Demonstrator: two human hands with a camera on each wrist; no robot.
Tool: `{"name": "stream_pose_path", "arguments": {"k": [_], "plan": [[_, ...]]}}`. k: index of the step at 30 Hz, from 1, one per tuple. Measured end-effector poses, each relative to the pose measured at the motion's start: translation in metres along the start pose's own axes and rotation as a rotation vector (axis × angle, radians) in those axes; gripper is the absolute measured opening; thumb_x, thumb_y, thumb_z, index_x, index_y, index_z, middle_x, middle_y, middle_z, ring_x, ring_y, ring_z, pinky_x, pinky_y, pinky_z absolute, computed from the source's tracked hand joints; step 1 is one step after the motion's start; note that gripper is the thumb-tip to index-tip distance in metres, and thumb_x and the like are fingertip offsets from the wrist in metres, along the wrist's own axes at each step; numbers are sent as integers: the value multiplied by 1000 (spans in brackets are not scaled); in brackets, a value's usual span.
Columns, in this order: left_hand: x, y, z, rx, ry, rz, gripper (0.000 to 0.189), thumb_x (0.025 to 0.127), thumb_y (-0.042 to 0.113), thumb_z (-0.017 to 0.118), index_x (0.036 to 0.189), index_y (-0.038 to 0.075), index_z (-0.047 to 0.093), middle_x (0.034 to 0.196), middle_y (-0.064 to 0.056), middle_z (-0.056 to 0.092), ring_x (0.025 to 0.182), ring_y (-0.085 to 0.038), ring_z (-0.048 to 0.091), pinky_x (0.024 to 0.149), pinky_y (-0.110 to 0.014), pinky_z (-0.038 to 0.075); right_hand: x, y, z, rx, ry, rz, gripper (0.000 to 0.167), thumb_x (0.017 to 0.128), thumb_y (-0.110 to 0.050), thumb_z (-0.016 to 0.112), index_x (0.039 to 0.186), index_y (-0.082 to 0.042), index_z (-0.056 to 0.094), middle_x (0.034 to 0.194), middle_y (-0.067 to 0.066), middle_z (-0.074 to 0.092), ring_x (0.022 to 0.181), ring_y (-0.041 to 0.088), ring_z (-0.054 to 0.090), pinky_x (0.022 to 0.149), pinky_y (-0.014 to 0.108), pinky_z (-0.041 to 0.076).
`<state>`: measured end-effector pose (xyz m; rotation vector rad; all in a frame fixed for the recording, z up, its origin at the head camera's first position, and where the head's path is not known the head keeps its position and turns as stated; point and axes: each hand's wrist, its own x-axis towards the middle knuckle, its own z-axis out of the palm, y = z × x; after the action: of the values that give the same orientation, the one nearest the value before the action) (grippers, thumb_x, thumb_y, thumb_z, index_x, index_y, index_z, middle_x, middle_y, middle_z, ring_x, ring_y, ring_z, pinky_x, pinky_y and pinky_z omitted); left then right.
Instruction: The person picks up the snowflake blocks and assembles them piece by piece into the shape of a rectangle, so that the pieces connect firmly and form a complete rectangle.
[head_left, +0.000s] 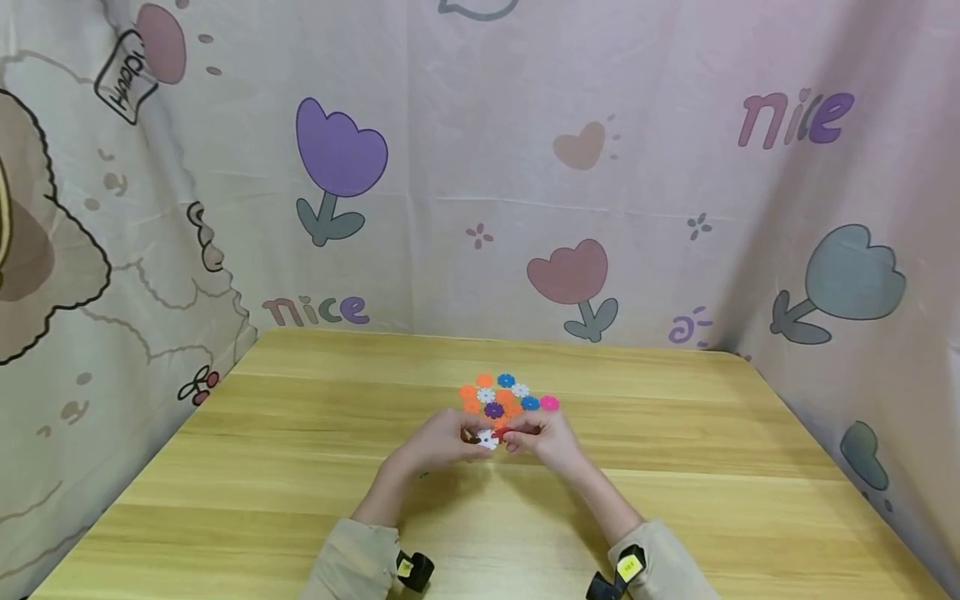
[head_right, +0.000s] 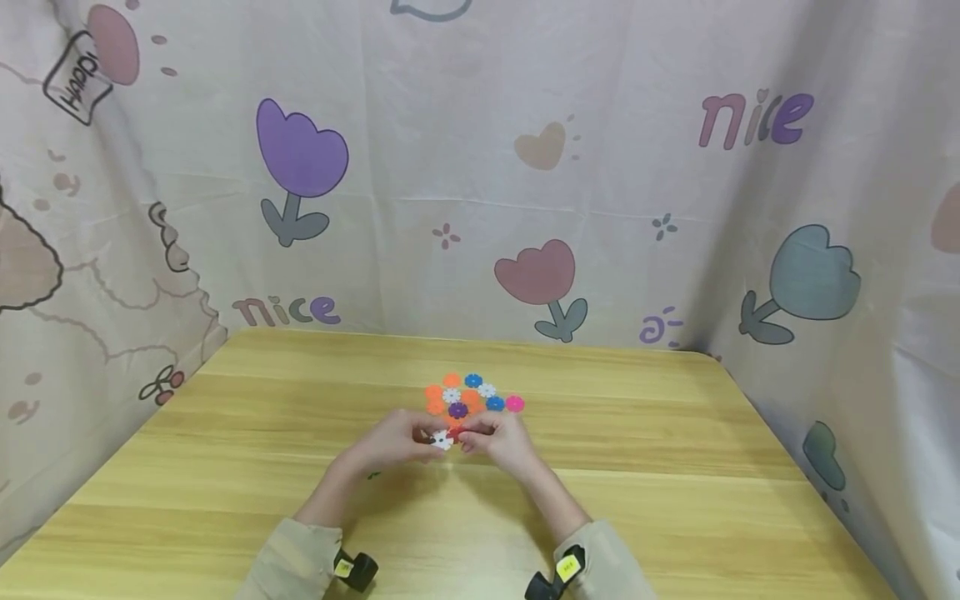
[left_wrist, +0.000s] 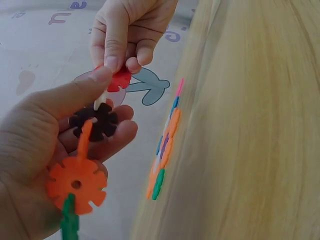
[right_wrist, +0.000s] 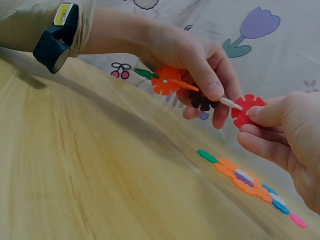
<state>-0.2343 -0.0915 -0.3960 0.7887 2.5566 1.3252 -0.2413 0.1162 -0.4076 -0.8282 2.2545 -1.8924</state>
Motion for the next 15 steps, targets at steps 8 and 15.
{"name": "stream_pose_path", "arguments": {"k": [8, 15], "plan": [[-1, -1, -1, 41, -1, -1, 32, 82, 13, 70, 113, 4, 66, 84, 3, 63, 71, -9, 53, 60, -24, 47, 0, 2, 5, 0, -7, 26, 8, 83, 12, 59, 88, 16, 63, 83, 29, 63, 69, 21, 65, 64, 37, 55], [-1, -3, -2, -7, -19, -2, 32, 83, 14, 70, 114, 6, 66, 94, 1, 66, 73, -11, 53, 62, -25, 47, 2, 19, -6, 58, -96, 85, 18, 85, 2, 62, 99, 13, 61, 89, 21, 66, 74, 17, 65, 69, 35, 55]]}}
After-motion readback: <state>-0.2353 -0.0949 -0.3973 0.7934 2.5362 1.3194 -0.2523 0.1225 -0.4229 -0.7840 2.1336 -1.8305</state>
